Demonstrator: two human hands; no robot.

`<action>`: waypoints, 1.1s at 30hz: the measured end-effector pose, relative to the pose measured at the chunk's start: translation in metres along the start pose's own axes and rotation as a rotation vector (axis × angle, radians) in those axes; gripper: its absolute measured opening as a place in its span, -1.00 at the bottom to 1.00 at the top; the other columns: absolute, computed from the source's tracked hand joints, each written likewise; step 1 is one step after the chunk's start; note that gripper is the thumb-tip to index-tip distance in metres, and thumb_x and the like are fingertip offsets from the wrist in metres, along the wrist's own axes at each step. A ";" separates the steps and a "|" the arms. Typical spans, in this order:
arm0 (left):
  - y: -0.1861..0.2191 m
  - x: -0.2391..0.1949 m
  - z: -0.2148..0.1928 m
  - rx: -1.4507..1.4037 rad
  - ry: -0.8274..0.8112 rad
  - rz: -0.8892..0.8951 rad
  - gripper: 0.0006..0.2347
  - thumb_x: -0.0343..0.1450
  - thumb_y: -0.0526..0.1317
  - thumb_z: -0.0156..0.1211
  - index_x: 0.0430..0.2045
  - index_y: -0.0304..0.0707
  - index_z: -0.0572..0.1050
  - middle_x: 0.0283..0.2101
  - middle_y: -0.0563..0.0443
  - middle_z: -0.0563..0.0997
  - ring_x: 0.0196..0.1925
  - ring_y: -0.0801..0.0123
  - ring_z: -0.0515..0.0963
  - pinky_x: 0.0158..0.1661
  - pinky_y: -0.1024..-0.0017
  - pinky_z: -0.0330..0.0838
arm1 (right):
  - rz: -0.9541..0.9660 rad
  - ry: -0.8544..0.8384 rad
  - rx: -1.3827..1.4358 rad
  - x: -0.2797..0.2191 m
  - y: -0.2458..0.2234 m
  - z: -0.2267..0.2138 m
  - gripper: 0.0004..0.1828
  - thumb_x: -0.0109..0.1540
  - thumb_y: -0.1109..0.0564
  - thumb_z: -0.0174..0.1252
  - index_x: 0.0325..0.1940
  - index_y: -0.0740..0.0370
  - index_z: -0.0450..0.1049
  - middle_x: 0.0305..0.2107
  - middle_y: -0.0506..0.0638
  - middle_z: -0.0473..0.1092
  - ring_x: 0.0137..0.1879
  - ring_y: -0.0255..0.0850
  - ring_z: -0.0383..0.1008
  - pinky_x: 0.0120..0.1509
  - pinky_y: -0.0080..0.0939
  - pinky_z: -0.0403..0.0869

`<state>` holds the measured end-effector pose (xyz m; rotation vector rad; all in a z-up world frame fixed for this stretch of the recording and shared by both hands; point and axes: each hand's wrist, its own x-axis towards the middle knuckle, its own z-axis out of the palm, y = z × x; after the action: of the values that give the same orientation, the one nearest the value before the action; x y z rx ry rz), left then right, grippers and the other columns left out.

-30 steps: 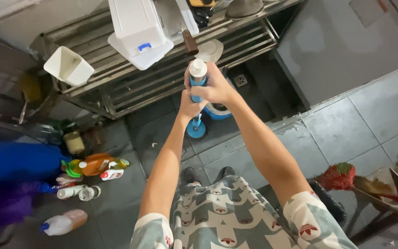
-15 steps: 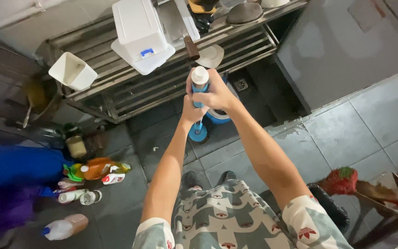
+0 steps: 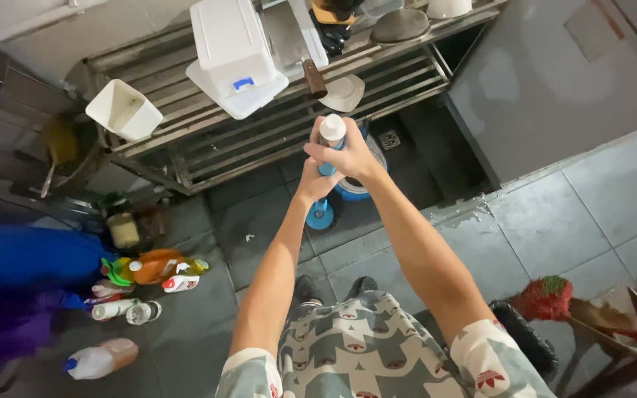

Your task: The recorder assembles a spinning mop bucket and attaches the mop head to the handle in a restaurant prep area.

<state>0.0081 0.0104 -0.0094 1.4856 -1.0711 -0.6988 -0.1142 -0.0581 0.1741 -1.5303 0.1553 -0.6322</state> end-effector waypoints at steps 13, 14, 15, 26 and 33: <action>0.014 0.000 -0.003 -0.121 0.031 0.157 -0.59 0.31 -0.30 0.46 0.04 -0.34 0.51 0.05 -0.04 0.62 0.10 0.35 0.60 0.09 0.32 0.50 | -0.037 -0.038 -0.052 0.014 -0.017 0.008 -0.88 0.06 0.29 0.27 -0.48 0.28 0.43 -0.60 -0.09 0.39 -0.45 -0.40 0.40 -0.35 -0.34 0.35; 0.018 -0.001 -0.005 -0.111 0.013 0.133 -0.59 0.30 -0.29 0.48 0.03 -0.35 0.52 0.03 -0.04 0.63 0.09 0.35 0.60 0.08 0.31 0.50 | -0.024 -0.039 -0.031 0.015 -0.018 0.008 -0.87 0.06 0.29 0.27 -0.49 0.28 0.42 -0.62 -0.09 0.39 -0.47 -0.40 0.39 -0.36 -0.33 0.34; 0.022 -0.003 -0.007 -0.101 -0.005 0.109 -0.59 0.29 -0.28 0.49 0.01 -0.36 0.53 0.01 -0.04 0.64 0.08 0.35 0.60 0.07 0.31 0.50 | -0.012 -0.040 -0.011 0.015 -0.020 0.008 -0.86 0.06 0.29 0.27 -0.50 0.28 0.41 -0.63 -0.09 0.38 -0.49 -0.39 0.39 -0.38 -0.33 0.33; -0.011 -0.005 -0.009 -0.110 0.077 0.222 -0.58 0.29 -0.32 0.37 0.05 -0.34 0.47 0.08 -0.03 0.57 0.15 0.34 0.55 0.13 0.32 0.44 | -0.010 -0.063 0.036 0.015 0.011 0.021 -0.84 0.09 0.31 0.27 -0.47 0.29 0.39 -0.57 -0.10 0.35 -0.42 -0.39 0.37 -0.32 -0.32 0.33; -0.047 -0.003 -0.009 0.012 0.102 0.073 -0.56 0.25 -0.28 0.48 0.00 -0.32 0.50 -0.01 -0.03 0.63 0.04 0.31 0.61 0.03 0.34 0.49 | 0.052 -0.089 0.040 0.021 0.029 0.017 -0.86 0.05 0.29 0.27 -0.49 0.28 0.40 -0.62 -0.11 0.37 -0.48 -0.38 0.39 -0.37 -0.32 0.34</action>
<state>0.0267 0.0152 -0.0532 1.4691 -1.0473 -0.5611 -0.0804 -0.0550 0.1535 -1.5081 0.1136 -0.5223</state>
